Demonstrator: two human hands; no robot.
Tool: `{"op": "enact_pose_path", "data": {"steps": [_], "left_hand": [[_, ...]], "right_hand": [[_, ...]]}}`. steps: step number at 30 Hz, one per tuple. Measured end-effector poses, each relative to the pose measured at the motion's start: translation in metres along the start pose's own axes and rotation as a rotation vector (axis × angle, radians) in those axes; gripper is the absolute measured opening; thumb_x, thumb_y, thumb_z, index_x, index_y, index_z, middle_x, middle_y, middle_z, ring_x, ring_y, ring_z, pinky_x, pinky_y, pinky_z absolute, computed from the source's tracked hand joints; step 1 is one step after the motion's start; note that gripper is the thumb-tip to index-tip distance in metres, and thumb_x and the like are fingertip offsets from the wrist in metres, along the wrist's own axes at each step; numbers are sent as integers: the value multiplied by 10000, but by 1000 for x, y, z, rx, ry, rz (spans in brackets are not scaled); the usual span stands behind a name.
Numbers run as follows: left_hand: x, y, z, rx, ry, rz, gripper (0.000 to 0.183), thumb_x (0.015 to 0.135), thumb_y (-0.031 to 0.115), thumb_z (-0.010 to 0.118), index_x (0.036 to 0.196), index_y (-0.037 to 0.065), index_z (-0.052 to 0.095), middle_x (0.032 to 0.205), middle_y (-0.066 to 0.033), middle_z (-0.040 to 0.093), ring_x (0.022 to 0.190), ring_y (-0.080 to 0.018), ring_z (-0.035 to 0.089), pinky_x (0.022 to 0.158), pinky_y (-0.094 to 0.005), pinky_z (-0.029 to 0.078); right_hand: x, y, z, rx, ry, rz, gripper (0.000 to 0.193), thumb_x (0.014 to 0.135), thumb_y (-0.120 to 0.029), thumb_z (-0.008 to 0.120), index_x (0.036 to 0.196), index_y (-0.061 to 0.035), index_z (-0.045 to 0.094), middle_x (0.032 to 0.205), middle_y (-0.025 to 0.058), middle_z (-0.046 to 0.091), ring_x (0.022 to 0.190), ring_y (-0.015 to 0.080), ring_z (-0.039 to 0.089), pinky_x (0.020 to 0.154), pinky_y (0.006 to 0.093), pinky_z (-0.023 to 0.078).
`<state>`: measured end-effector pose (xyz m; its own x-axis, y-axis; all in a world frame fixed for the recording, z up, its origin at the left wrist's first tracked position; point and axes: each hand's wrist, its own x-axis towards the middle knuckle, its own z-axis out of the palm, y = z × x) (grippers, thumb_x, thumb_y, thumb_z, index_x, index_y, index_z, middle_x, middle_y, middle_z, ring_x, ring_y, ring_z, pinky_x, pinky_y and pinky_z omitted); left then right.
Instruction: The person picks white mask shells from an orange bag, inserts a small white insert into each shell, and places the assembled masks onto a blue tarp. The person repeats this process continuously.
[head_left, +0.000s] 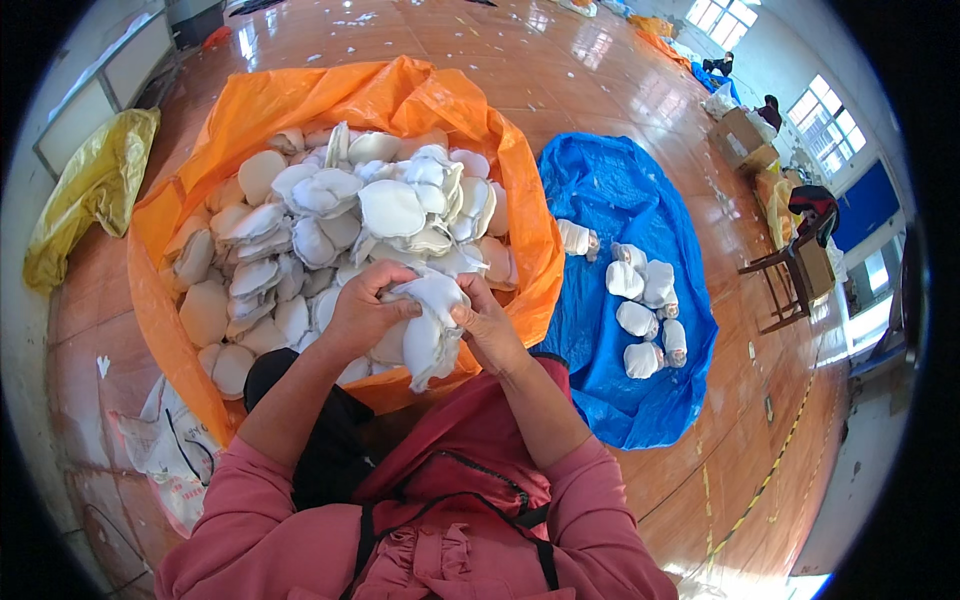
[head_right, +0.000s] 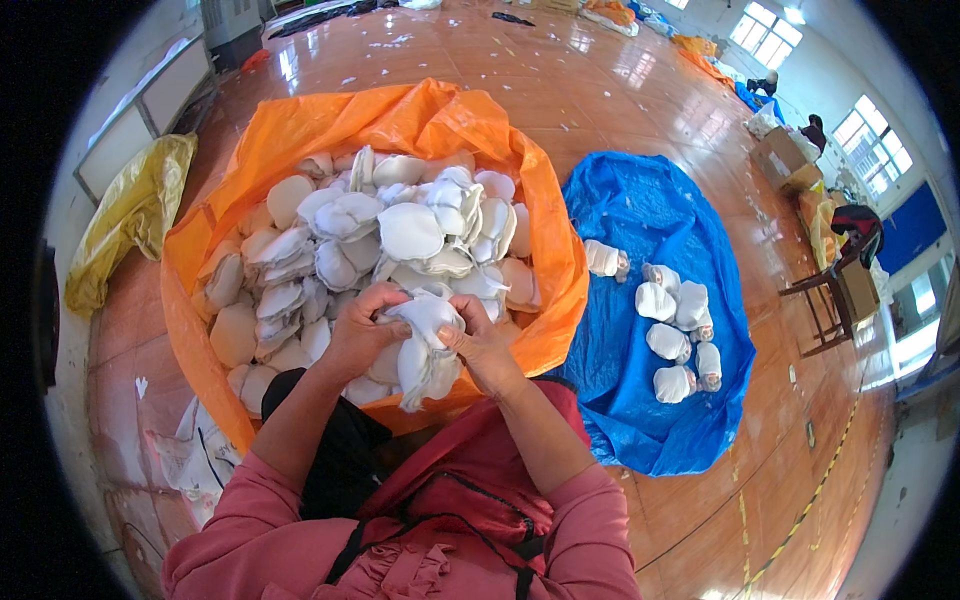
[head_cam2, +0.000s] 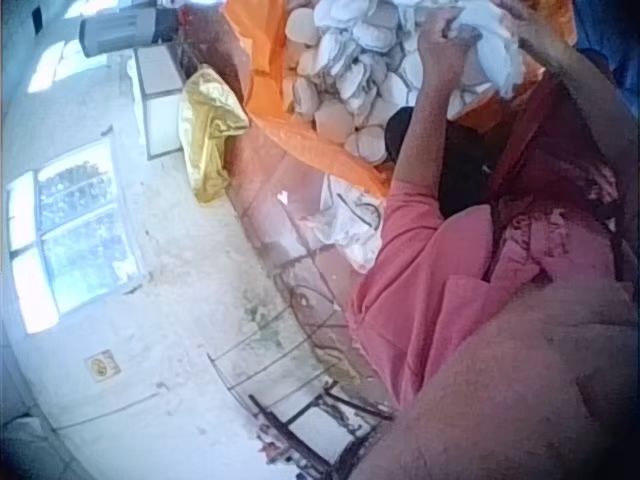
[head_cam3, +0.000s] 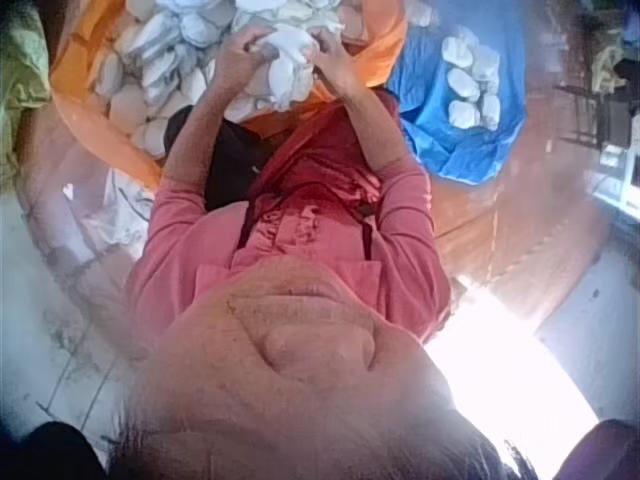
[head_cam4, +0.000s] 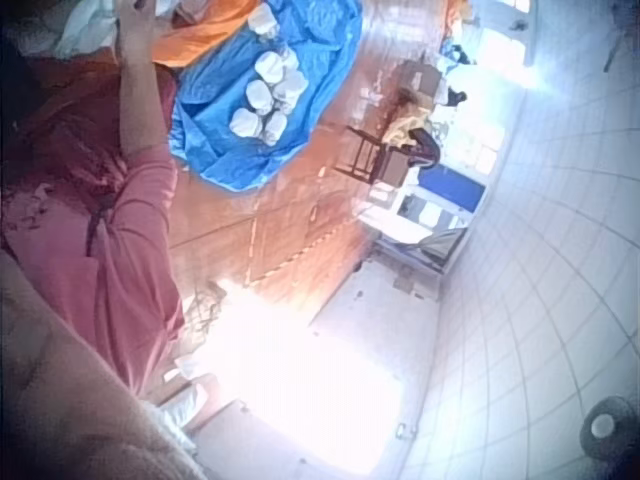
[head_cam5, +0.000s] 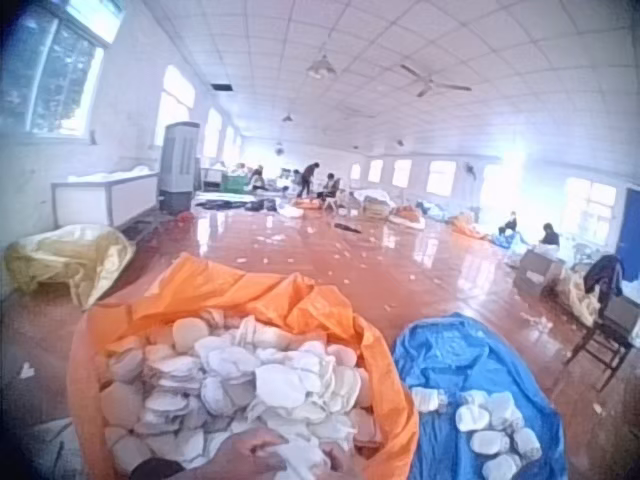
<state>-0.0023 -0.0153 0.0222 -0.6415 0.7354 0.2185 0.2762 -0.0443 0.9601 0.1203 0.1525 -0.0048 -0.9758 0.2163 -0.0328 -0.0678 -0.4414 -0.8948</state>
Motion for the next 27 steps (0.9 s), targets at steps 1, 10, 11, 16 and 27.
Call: {"op": "enact_pose_path", "data": {"steps": [1, 10, 11, 16, 27], "left_hand": [[0, 0, 0, 26, 4, 9, 372, 735, 13, 790, 1066, 59, 627, 1003, -3, 613, 968, -107, 566, 856, -268, 462], [1, -1, 0, 82, 43, -58, 470, 679, 4, 809, 1085, 73, 581, 948, -20, 634, 898, -118, 578, 814, -276, 472], [1, -5, -1, 64, 52, -50, 476, 675, 6, 811, 1084, 75, 578, 940, -18, 636, 887, -119, 578, 805, -278, 472], [1, -14, -3, 102, 67, -99, 492, 667, 22, 816, 1090, 87, 573, 950, -28, 641, 856, -136, 572, 779, -297, 471], [-4, 9, 2, 220, 80, -82, 408, 688, 16, 772, 1051, 80, 595, 938, -80, 651, 884, -190, 625, 795, -326, 486]], "right_hand": [[0, -1, 2, -8, 5, 16, 582, 831, -337, 774, 1226, -58, 450, 1094, 23, 518, 985, 120, 504, 838, 256, 438], [4, 4, -1, -212, 5, 25, 603, 822, -281, 791, 1232, -23, 431, 1096, 52, 517, 996, 132, 505, 862, 272, 444], [4, 5, -2, -289, 10, 6, 599, 824, -286, 788, 1227, -21, 433, 1086, 53, 518, 984, 129, 504, 853, 273, 447], [4, 8, -2, -495, 41, -21, 579, 834, -319, 771, 1223, -8, 477, 1106, 61, 560, 1019, 138, 527, 892, 294, 446], [7, 21, -10, -714, 116, -144, 533, 817, -204, 789, 1204, 5, 488, 1070, 73, 594, 960, 140, 576, 818, 292, 488]]}}
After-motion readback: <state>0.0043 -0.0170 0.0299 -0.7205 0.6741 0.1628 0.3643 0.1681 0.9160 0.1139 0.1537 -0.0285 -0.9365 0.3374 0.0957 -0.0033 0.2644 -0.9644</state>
